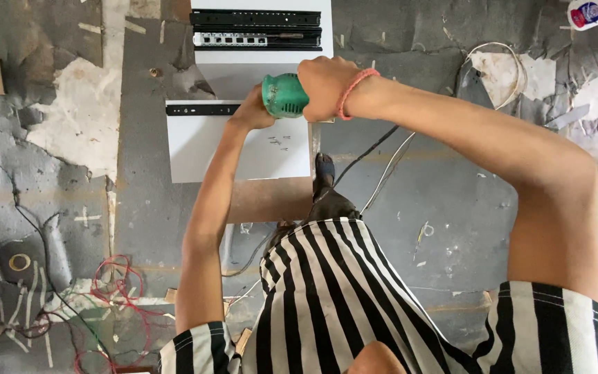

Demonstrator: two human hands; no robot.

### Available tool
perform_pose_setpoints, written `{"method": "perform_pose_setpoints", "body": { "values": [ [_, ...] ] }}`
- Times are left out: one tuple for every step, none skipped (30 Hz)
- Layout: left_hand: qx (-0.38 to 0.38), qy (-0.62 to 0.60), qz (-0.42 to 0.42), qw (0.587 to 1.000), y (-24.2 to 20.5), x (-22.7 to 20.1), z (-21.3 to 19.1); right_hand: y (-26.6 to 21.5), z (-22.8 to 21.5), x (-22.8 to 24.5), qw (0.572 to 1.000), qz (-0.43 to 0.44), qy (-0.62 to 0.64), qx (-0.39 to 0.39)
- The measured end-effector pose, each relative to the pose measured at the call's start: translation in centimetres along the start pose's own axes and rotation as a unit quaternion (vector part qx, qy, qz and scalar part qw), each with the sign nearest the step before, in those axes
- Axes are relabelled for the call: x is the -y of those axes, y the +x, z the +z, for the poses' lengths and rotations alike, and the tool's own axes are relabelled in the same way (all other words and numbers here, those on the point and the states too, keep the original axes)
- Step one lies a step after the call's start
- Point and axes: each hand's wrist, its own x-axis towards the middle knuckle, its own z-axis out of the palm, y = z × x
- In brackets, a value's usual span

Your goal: The recorder is using a drill to make holes in a piece of wood as part of an assembly task.

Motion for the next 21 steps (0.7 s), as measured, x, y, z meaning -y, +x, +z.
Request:
{"method": "perform_pose_setpoints", "body": {
  "values": [
    [0.003, -0.015, 0.003, 1.000, 0.0, 0.2, 0.0, 0.1, 0.1, -0.1, 1.000, 0.000, -0.002, -0.011],
    [0.007, -0.031, 0.006, 0.999, 0.0, 0.3, 0.2, 0.1, 0.2, -0.2, 1.000, 0.000, -0.003, -0.022],
    [0.009, -0.031, 0.007, 0.999, 0.0, 1.1, 0.4, 0.2, 0.2, -0.2, 1.000, 0.002, -0.001, -0.022],
    [0.011, -0.010, -0.004, 1.000, 0.0, 1.8, 0.7, 0.3, 0.3, -0.3, 1.000, -0.006, -0.006, -0.029],
    [0.012, 0.012, -0.015, 1.000, 0.1, 2.5, 1.0, 0.4, 0.4, -0.3, 0.999, -0.013, -0.011, -0.036],
    [0.015, 0.011, -0.015, 1.000, 0.0, 2.4, 1.1, 0.3, 0.4, -0.4, 0.999, -0.011, -0.009, -0.035],
    [0.012, -0.016, -0.021, 1.000, 0.0, 2.4, 1.1, 0.2, 0.3, -0.4, 0.999, -0.015, -0.011, -0.034],
    [0.007, -0.043, -0.028, 0.999, -0.1, 2.4, 1.1, 0.2, 0.2, -0.4, 0.999, -0.021, -0.015, -0.033],
    [0.007, -0.045, -0.028, 0.999, 0.0, 1.7, 1.0, 0.2, 0.3, -0.6, 0.999, -0.020, -0.016, -0.032],
    [0.005, -0.043, -0.015, 0.999, 0.0, 1.1, 0.6, 0.4, 0.4, -0.7, 0.999, -0.020, -0.015, -0.034],
    [0.002, -0.041, -0.001, 0.999, -0.1, 0.4, 0.3, 0.5, 0.5, -0.8, 0.999, -0.020, -0.015, -0.036],
    [0.000, -0.041, -0.004, 0.999, -0.1, 0.4, 0.4, 0.6, 0.7, -1.1, 0.999, -0.023, -0.017, -0.034],
    [-0.016, -0.045, -0.007, 0.999, -0.1, 0.4, 0.5, 0.7, 0.9, -1.4, 0.999, -0.028, -0.013, -0.045],
    [-0.030, -0.047, -0.009, 0.998, -0.1, 0.4, 0.5, 0.7, 1.1, -1.7, 0.998, -0.033, -0.007, -0.057],
    [-0.031, -0.046, -0.011, 0.998, -0.1, 0.5, 0.5, 0.8, 1.2, -1.7, 0.998, -0.036, -0.007, -0.056],
    [-0.028, -0.047, 0.001, 0.998, -0.1, 0.6, 0.5, 0.7, 1.3, -1.8, 0.997, -0.036, -0.005, -0.063],
    [-0.026, -0.049, 0.013, 0.998, -0.1, 0.6, 0.6, 0.7, 1.4, -1.8, 0.997, -0.037, -0.004, -0.069],
    [-0.025, -0.048, 0.013, 0.998, -0.1, 1.0, 0.6, 0.6, 1.4, -1.8, 0.997, -0.037, -0.002, -0.070],
    [-0.017, -0.022, 0.016, 0.999, -0.1, 1.3, 0.7, 0.6, 1.5, -1.8, 0.997, -0.036, -0.004, -0.070],
    [-0.009, 0.003, 0.020, 1.000, 0.0, 1.6, 0.9, 0.5, 1.5, -1.8, 0.997, -0.034, -0.007, -0.071],
    [-0.008, 0.003, 0.021, 1.000, 0.0, 2.1, 1.1, 0.6, 1.7, -1.9, 0.997, -0.032, -0.007, -0.072]
  ]
}}
